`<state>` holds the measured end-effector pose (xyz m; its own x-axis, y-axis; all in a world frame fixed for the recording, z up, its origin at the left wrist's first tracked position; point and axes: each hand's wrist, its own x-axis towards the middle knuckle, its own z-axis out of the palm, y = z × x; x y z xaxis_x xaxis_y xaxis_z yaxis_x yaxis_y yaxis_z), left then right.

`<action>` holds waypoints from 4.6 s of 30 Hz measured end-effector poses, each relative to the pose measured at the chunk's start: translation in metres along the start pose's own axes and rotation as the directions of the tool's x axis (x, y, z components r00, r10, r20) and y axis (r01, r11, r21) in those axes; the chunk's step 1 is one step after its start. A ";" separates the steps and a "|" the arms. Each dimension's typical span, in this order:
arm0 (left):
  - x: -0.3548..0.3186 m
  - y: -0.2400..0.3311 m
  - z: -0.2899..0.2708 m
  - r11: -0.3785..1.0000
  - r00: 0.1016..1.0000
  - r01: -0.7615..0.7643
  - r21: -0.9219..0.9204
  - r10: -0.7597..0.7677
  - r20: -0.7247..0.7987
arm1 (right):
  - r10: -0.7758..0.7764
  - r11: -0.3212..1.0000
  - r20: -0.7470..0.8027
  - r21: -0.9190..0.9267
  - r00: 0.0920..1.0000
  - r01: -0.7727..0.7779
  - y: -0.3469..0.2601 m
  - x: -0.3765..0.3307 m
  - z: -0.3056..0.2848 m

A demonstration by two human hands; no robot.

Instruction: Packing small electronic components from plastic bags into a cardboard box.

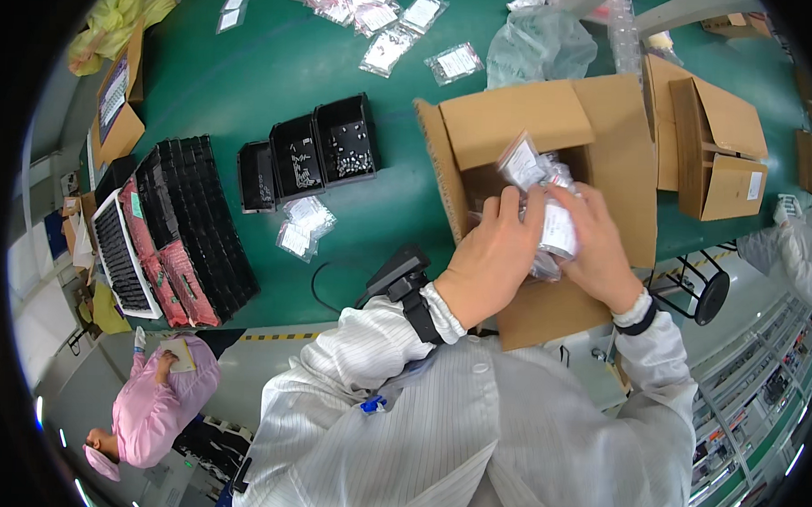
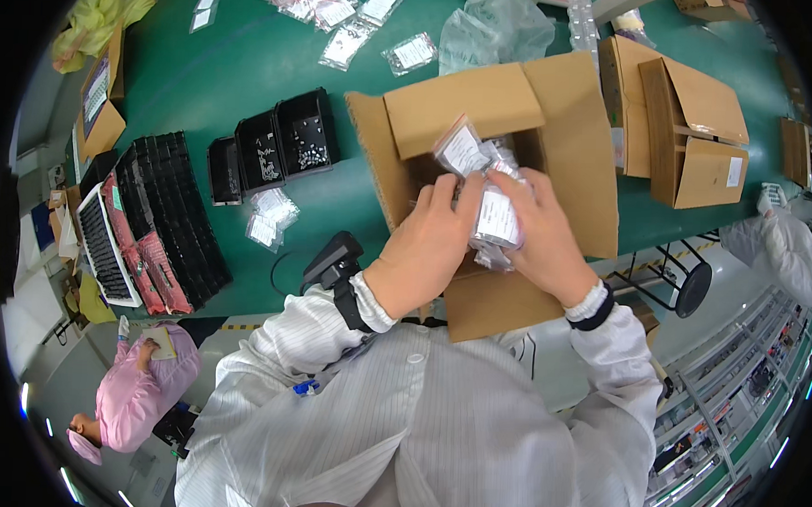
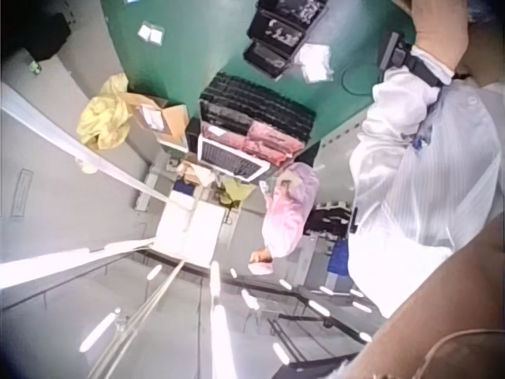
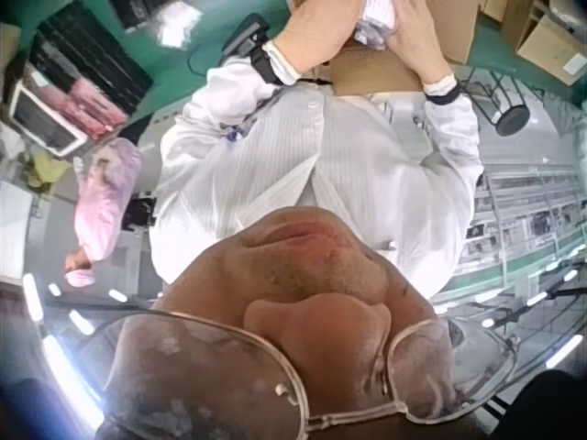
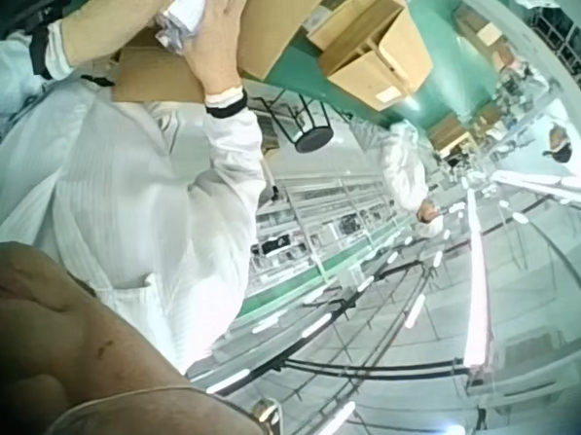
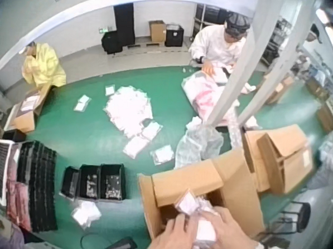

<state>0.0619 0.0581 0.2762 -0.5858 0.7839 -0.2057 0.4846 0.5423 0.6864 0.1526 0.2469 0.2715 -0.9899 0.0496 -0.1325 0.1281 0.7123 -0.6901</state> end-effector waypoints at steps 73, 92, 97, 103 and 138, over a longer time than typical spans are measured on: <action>0.241 -0.327 -0.149 0.706 0.935 0.075 -0.704 -0.295 -0.196 | 0.062 0.871 0.071 0.483 0.996 -0.089 0.024 0.429 0.121; 0.012 -0.004 -0.084 0.890 0.813 -0.334 -0.310 0.106 -0.572 | -0.097 0.995 -0.213 -0.052 0.972 0.088 -0.085 0.048 -0.055; -0.011 0.007 0.021 0.859 0.950 -0.173 -0.483 0.016 -0.312 | 0.080 0.997 -0.138 0.017 0.987 -0.078 -0.024 -0.029 -0.011; 0.007 -0.011 -0.070 0.949 0.963 -0.140 -0.281 0.196 0.184 | 0.155 0.959 0.565 -0.284 0.810 0.015 -0.059 0.003 -0.067; 0.215 -0.316 -0.044 0.674 0.953 0.242 0.698 -0.300 -0.040 | 0.114 0.760 0.207 -0.648 0.972 0.049 -0.001 0.691 0.179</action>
<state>-0.2463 0.0419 0.0457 -0.7297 0.5721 -0.3745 0.6385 0.7661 -0.0737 -0.5208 0.1552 0.0537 -0.9348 -0.0158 -0.3547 0.0099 0.9975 -0.0704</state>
